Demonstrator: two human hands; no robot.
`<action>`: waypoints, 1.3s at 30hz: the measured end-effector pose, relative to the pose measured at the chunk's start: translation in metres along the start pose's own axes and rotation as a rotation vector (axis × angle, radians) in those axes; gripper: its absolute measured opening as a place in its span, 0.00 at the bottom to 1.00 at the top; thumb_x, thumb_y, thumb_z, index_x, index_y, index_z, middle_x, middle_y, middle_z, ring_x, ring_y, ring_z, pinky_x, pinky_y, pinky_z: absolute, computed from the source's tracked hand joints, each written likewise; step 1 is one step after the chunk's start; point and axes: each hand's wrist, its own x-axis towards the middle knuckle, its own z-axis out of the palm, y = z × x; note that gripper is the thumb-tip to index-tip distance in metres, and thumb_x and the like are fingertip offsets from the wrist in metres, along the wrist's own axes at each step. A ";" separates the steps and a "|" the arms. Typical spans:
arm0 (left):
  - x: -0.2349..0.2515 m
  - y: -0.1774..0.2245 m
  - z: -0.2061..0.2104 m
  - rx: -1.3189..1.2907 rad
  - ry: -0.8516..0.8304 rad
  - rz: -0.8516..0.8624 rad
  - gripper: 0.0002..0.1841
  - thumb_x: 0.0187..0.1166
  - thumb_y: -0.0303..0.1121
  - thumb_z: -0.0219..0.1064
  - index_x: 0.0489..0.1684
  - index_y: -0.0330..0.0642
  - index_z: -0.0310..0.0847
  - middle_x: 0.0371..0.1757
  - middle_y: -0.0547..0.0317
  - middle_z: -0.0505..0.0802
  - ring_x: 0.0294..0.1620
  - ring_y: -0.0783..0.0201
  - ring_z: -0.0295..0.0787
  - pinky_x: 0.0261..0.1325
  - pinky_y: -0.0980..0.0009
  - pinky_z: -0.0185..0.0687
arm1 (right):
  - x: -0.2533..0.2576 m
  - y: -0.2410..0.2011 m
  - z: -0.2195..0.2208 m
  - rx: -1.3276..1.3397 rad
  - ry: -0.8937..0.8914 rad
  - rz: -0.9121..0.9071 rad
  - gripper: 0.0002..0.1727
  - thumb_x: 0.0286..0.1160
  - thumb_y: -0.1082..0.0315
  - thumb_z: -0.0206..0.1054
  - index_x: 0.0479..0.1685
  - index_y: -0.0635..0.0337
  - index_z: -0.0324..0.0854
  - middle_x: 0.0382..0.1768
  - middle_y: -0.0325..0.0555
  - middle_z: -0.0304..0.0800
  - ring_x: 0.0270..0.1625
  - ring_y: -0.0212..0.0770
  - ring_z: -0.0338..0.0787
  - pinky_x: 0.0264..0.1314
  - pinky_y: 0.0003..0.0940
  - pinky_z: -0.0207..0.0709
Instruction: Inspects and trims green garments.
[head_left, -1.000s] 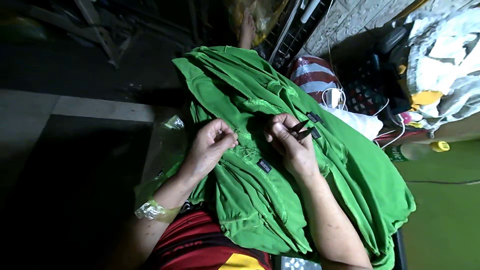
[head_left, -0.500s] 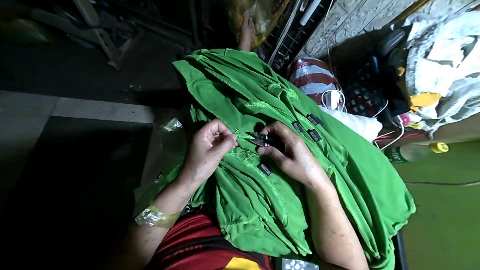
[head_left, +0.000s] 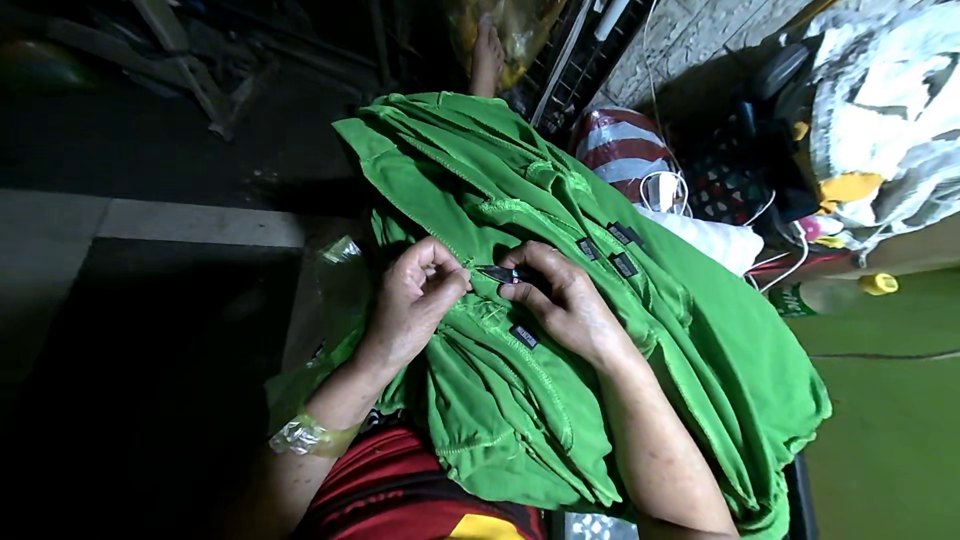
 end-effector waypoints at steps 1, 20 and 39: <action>0.000 0.000 0.000 0.000 -0.003 0.004 0.08 0.75 0.20 0.64 0.34 0.47 0.75 0.30 0.73 0.87 0.31 0.81 0.85 0.38 0.84 0.83 | 0.000 0.000 0.000 0.005 0.003 -0.010 0.07 0.77 0.70 0.69 0.48 0.61 0.86 0.44 0.45 0.87 0.48 0.35 0.87 0.54 0.31 0.81; 0.070 0.015 0.027 -0.216 -0.003 -0.113 0.02 0.85 0.23 0.59 0.42 0.39 0.74 0.41 0.63 0.93 0.37 0.76 0.89 0.47 0.77 0.86 | -0.003 -0.019 -0.076 -0.237 0.145 0.434 0.08 0.81 0.76 0.65 0.53 0.68 0.81 0.38 0.53 0.86 0.37 0.42 0.85 0.43 0.43 0.79; 0.067 0.017 0.040 0.526 0.004 0.456 0.13 0.75 0.24 0.72 0.56 0.35 0.89 0.52 0.40 0.86 0.39 0.58 0.88 0.44 0.68 0.87 | -0.005 0.028 -0.062 0.201 0.215 0.600 0.06 0.87 0.68 0.60 0.50 0.56 0.82 0.28 0.38 0.79 0.24 0.27 0.74 0.26 0.24 0.69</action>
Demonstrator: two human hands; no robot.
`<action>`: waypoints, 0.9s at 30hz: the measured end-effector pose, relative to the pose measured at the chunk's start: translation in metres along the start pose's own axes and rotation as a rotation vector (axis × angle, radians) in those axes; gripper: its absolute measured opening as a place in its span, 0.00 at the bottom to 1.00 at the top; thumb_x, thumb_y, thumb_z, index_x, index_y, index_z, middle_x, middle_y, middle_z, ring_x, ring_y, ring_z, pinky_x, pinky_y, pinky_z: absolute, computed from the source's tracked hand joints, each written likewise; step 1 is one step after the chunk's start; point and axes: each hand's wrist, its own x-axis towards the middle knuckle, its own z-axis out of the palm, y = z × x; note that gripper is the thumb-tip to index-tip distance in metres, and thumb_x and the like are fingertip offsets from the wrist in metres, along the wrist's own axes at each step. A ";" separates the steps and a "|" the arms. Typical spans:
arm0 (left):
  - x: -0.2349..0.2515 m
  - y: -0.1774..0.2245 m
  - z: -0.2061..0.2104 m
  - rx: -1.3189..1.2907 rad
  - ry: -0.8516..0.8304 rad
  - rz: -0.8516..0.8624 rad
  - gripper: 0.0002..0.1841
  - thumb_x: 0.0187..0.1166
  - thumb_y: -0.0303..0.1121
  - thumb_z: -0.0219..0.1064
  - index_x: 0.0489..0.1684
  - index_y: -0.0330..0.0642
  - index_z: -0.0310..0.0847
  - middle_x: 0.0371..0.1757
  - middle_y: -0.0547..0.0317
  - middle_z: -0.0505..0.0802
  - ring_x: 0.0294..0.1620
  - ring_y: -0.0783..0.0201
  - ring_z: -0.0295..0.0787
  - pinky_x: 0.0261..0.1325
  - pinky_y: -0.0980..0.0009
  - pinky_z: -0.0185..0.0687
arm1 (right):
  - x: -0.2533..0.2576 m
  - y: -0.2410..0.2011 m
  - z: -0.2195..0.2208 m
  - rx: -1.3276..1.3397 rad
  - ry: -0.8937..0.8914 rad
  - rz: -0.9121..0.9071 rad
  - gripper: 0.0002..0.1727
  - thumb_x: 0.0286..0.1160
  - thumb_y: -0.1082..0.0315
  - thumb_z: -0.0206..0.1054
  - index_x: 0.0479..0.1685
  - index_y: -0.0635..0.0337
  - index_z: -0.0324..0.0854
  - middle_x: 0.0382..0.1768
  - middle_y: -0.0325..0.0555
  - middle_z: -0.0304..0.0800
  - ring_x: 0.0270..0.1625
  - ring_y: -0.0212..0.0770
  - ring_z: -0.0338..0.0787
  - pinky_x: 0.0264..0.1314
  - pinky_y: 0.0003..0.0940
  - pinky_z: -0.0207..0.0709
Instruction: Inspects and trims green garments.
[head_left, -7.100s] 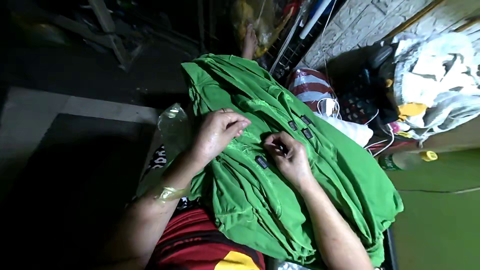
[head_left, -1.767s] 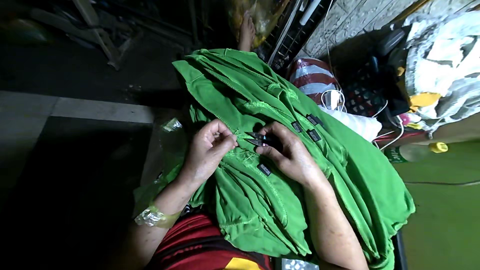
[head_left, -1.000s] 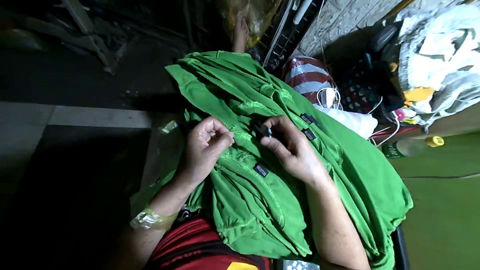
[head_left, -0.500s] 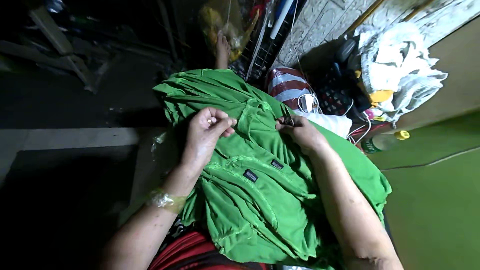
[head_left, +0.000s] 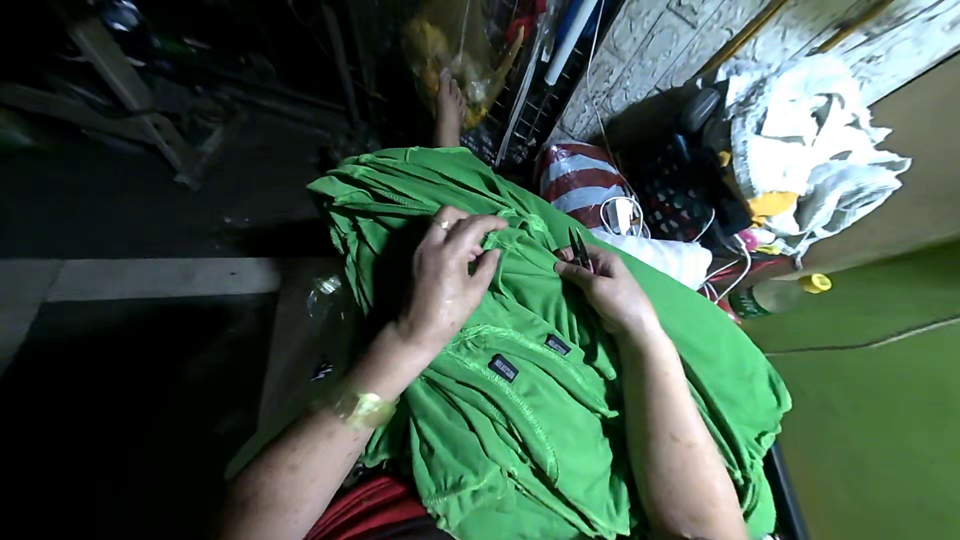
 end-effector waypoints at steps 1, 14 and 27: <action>0.004 -0.002 0.003 0.040 -0.033 0.007 0.12 0.76 0.25 0.72 0.56 0.36 0.90 0.50 0.41 0.85 0.39 0.56 0.87 0.44 0.68 0.85 | -0.001 0.000 0.001 -0.029 0.011 -0.023 0.06 0.87 0.68 0.61 0.50 0.57 0.82 0.28 0.38 0.79 0.25 0.27 0.74 0.27 0.25 0.69; 0.018 -0.021 -0.020 -0.993 0.035 -0.639 0.12 0.92 0.27 0.48 0.42 0.46 0.78 0.36 0.71 0.90 0.39 0.79 0.88 0.50 0.82 0.84 | 0.000 -0.001 0.013 -0.351 0.136 -0.235 0.10 0.82 0.75 0.62 0.55 0.71 0.80 0.41 0.59 0.88 0.40 0.48 0.88 0.46 0.48 0.81; -0.001 0.015 -0.004 0.151 -0.170 -0.221 0.21 0.79 0.43 0.72 0.45 0.26 0.85 0.48 0.33 0.87 0.42 0.42 0.87 0.46 0.48 0.83 | -0.015 -0.012 -0.001 -0.159 0.040 -0.168 0.05 0.84 0.71 0.63 0.50 0.62 0.81 0.31 0.41 0.81 0.27 0.27 0.75 0.31 0.24 0.70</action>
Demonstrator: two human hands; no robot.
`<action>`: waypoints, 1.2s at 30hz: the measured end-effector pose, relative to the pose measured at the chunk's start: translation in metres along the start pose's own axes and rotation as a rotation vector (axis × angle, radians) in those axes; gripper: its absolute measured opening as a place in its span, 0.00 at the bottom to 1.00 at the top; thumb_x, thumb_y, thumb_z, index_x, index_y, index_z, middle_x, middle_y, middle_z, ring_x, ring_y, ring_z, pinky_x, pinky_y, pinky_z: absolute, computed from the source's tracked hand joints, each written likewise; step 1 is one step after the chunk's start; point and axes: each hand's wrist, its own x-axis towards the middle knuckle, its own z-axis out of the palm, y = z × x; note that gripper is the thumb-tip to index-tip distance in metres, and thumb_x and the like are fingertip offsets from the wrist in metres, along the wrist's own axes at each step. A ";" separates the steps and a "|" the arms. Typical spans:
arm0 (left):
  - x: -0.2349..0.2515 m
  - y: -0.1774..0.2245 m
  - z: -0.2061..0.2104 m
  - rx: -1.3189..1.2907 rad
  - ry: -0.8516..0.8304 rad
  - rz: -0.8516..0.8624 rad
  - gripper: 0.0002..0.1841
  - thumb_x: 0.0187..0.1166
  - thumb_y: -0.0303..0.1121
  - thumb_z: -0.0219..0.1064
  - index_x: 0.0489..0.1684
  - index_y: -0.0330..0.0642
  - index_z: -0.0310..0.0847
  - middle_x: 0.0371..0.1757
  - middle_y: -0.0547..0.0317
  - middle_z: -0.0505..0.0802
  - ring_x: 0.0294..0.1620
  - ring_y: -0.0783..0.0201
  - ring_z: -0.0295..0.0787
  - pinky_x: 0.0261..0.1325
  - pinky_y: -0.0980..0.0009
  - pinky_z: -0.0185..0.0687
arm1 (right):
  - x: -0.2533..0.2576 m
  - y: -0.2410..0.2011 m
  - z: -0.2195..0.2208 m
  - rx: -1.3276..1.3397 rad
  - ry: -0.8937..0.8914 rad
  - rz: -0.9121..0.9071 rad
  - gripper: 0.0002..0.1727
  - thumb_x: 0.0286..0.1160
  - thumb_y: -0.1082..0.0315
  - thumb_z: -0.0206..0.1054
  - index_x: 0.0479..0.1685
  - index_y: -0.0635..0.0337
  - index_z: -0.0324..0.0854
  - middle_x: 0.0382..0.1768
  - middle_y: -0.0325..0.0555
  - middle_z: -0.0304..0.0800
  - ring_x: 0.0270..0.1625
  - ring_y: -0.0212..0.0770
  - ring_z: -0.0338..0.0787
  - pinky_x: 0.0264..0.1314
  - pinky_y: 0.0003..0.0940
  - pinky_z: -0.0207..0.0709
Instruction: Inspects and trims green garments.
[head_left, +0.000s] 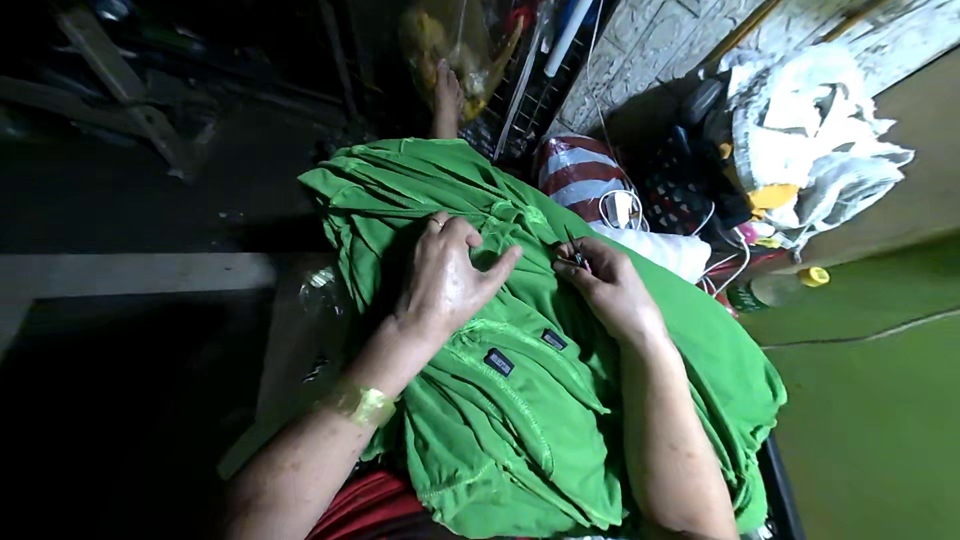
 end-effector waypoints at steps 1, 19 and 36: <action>0.001 0.003 0.002 0.035 -0.039 -0.039 0.25 0.77 0.46 0.75 0.46 0.25 0.83 0.51 0.30 0.86 0.45 0.39 0.87 0.48 0.46 0.83 | -0.002 -0.001 -0.001 -0.052 -0.029 -0.021 0.07 0.84 0.69 0.65 0.51 0.63 0.81 0.31 0.42 0.81 0.28 0.29 0.76 0.31 0.26 0.72; 0.004 -0.051 -0.019 -0.346 -0.185 -0.323 0.15 0.88 0.31 0.53 0.39 0.32 0.84 0.31 0.55 0.81 0.32 0.65 0.72 0.41 0.61 0.70 | 0.021 0.025 -0.017 -0.015 0.110 0.078 0.05 0.82 0.71 0.65 0.42 0.65 0.81 0.34 0.41 0.81 0.35 0.29 0.79 0.43 0.31 0.75; 0.010 -0.024 -0.012 -0.218 -0.076 0.246 0.10 0.84 0.32 0.66 0.44 0.37 0.93 0.47 0.50 0.92 0.49 0.61 0.89 0.57 0.65 0.83 | 0.016 0.035 0.008 -0.215 0.150 0.020 0.09 0.81 0.70 0.65 0.49 0.66 0.83 0.38 0.50 0.88 0.40 0.41 0.87 0.49 0.45 0.80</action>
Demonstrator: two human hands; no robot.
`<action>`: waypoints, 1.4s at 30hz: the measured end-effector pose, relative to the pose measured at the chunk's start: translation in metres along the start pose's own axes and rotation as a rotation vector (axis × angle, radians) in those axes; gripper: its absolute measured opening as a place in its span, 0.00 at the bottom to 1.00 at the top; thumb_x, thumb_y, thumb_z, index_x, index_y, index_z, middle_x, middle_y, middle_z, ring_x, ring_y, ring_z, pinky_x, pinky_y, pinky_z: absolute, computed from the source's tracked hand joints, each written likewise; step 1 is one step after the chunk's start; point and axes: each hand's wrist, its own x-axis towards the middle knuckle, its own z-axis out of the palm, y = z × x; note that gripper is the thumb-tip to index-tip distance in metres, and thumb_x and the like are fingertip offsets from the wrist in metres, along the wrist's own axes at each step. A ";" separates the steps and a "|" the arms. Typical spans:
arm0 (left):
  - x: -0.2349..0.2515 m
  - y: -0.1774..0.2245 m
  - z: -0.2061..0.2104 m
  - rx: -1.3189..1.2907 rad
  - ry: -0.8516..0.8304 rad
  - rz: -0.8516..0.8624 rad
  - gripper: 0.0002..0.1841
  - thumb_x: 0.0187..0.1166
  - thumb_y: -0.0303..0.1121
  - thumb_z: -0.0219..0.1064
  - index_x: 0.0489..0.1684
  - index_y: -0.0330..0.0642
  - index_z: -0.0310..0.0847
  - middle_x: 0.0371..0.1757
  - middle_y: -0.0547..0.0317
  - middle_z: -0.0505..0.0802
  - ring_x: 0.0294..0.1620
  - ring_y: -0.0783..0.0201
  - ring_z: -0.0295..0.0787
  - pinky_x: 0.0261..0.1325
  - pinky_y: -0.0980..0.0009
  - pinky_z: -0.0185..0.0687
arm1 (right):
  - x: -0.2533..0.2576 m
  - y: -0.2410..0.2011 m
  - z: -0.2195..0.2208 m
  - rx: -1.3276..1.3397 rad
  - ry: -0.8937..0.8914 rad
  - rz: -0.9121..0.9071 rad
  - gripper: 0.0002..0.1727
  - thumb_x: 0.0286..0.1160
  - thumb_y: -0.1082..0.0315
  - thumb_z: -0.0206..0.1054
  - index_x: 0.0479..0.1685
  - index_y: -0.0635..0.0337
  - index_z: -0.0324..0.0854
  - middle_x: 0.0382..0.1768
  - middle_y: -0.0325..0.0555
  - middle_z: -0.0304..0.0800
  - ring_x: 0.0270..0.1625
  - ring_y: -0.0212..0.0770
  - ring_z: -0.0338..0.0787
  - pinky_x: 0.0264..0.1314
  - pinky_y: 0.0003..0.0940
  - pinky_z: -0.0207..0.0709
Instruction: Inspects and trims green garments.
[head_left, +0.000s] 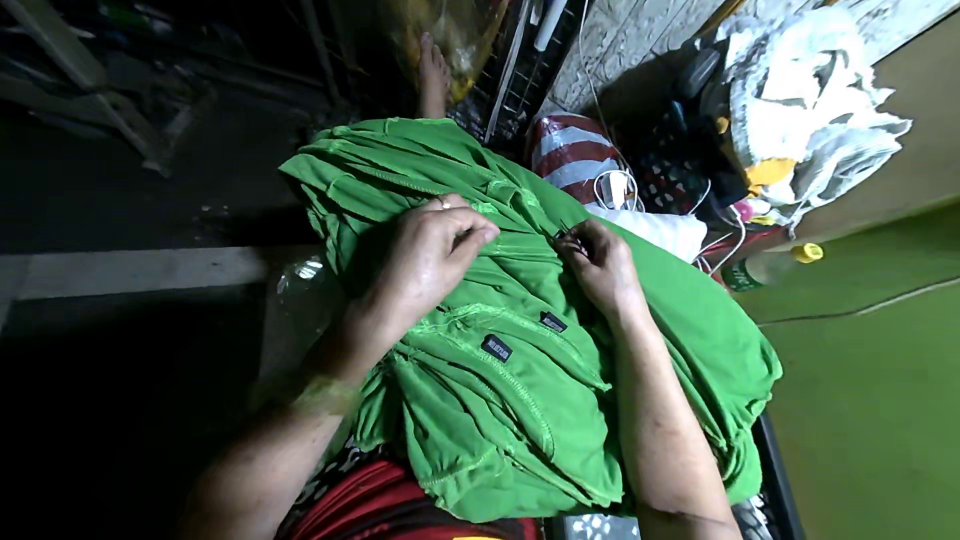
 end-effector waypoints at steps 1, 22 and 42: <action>0.000 -0.006 0.006 0.035 -0.013 0.049 0.09 0.83 0.29 0.66 0.44 0.36 0.93 0.47 0.47 0.92 0.49 0.57 0.89 0.57 0.63 0.84 | -0.001 0.000 0.001 0.002 0.016 -0.004 0.09 0.81 0.69 0.65 0.49 0.66 0.83 0.37 0.50 0.88 0.39 0.41 0.86 0.47 0.44 0.80; -0.003 -0.011 0.012 0.160 -0.215 -0.005 0.10 0.89 0.27 0.57 0.48 0.29 0.82 0.54 0.33 0.88 0.56 0.38 0.88 0.60 0.45 0.81 | -0.021 -0.019 0.001 0.010 -0.072 -0.313 0.22 0.61 0.73 0.64 0.59 0.60 0.77 0.35 0.46 0.87 0.28 0.40 0.84 0.26 0.40 0.77; -0.018 -0.030 0.018 -0.084 -0.025 -0.063 0.09 0.88 0.34 0.59 0.48 0.39 0.84 0.50 0.52 0.87 0.47 0.65 0.83 0.54 0.68 0.79 | -0.026 -0.057 0.025 -0.322 0.000 -0.406 0.10 0.70 0.73 0.73 0.49 0.58 0.88 0.34 0.57 0.85 0.36 0.59 0.88 0.34 0.56 0.78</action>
